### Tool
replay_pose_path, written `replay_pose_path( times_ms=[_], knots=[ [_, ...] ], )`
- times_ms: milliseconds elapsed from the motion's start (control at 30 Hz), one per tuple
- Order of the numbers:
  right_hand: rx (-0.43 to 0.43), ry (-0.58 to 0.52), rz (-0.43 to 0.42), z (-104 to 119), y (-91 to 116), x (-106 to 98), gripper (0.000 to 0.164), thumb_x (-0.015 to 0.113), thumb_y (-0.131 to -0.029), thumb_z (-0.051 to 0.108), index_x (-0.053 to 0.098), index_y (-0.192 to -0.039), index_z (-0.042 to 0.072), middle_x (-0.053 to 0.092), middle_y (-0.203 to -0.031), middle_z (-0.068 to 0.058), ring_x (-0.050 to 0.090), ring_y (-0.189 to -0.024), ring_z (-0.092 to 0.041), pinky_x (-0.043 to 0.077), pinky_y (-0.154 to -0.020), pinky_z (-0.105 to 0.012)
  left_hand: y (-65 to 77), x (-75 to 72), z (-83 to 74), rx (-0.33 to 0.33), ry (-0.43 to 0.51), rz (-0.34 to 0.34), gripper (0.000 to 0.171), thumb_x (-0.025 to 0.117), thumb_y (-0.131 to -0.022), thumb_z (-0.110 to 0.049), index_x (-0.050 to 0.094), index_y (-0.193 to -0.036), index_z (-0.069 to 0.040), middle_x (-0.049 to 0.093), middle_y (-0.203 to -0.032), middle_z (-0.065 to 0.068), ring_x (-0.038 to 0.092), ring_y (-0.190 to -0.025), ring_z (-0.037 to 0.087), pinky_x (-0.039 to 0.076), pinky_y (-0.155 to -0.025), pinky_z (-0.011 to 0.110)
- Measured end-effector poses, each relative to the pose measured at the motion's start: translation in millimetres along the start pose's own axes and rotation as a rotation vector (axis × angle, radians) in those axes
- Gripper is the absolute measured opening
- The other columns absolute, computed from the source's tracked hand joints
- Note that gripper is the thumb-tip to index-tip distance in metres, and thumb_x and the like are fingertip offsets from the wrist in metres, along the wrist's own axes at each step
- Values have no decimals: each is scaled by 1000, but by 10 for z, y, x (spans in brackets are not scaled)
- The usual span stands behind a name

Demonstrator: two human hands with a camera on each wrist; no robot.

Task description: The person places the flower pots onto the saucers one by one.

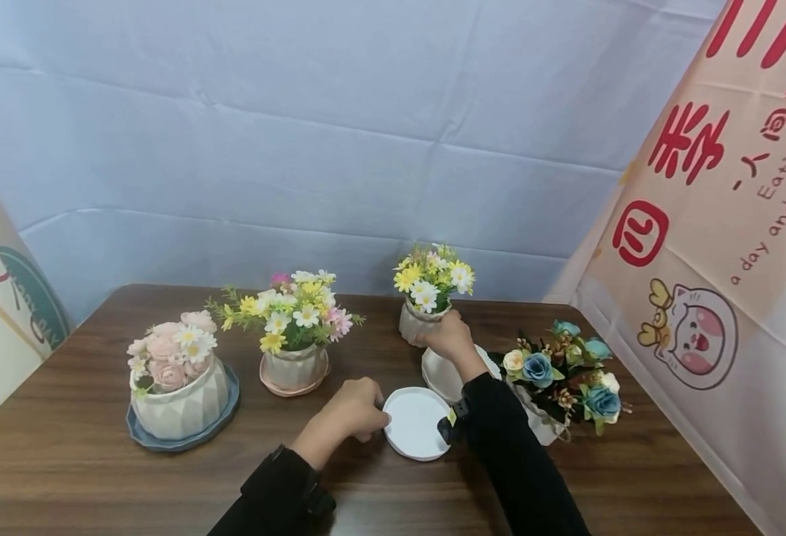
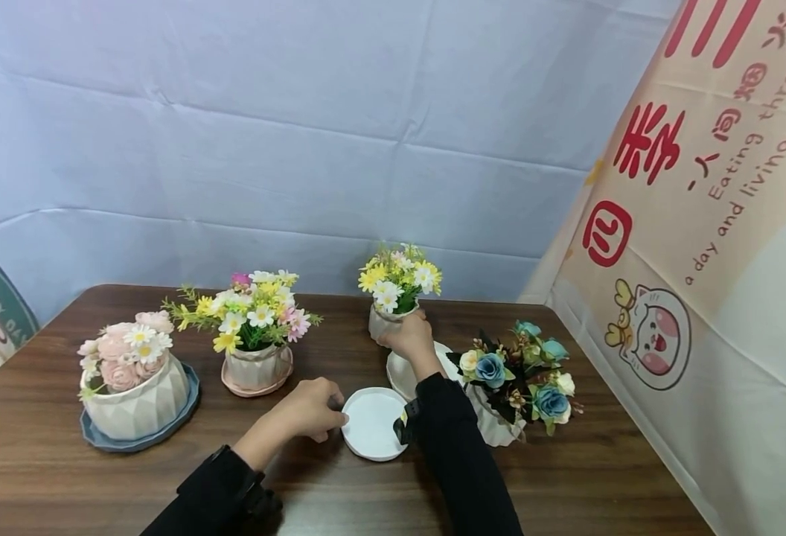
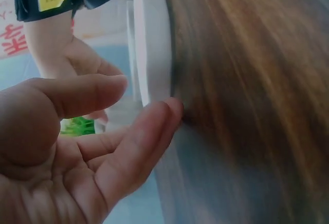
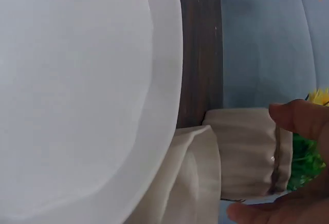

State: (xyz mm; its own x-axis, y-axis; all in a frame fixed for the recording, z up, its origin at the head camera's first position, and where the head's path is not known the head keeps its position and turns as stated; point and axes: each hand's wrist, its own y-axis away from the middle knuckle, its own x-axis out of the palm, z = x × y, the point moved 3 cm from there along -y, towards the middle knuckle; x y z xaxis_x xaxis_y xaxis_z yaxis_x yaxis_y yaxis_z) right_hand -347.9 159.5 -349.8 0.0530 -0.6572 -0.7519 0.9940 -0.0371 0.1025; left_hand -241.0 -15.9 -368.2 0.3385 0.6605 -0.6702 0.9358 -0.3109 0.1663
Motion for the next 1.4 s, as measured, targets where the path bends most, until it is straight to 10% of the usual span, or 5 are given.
replay_pose_path(
  times_ms=[200, 433, 800, 1400],
  knots=[
    [-4, -135, -37, -91, -87, 2, 67, 72, -78, 22, 40, -130, -7, 46, -127, -25, 46, -114, -37, 42, -88, -45, -61, 48, 31, -18, 59, 7, 19, 70, -74, -1, 59, -87, 8, 56, -63, 11, 60, -48, 18, 50, -44, 27],
    [33, -198, -40, -120, -137, 36, 82, 74, -78, 21, 26, -138, -6, 39, -134, -27, 39, -121, -40, 38, -94, -48, -133, 116, 55, -42, 62, 8, 13, 70, -73, 2, 58, -77, 5, 55, -63, 13, 60, -44, 17, 50, -43, 26],
    [9, -139, -115, -134, -215, -29, 79, 79, -73, 25, 38, -136, 1, 46, -131, -22, 39, -122, -40, 37, -95, -48, -188, 151, 41, -53, 107, 21, 27, 64, -72, 12, 58, -98, 10, 55, -80, 23, 61, -44, 20, 49, -41, 27],
    [-15, -77, -90, -107, -231, -12, 68, 78, -75, 24, 45, -132, 4, 50, -128, -19, 40, -121, -39, 37, -95, -48, -195, 60, 71, -23, 86, -11, 16, 56, -75, 13, 59, -89, 6, 53, -70, 15, 60, -43, 16, 49, -41, 24]
  ],
)
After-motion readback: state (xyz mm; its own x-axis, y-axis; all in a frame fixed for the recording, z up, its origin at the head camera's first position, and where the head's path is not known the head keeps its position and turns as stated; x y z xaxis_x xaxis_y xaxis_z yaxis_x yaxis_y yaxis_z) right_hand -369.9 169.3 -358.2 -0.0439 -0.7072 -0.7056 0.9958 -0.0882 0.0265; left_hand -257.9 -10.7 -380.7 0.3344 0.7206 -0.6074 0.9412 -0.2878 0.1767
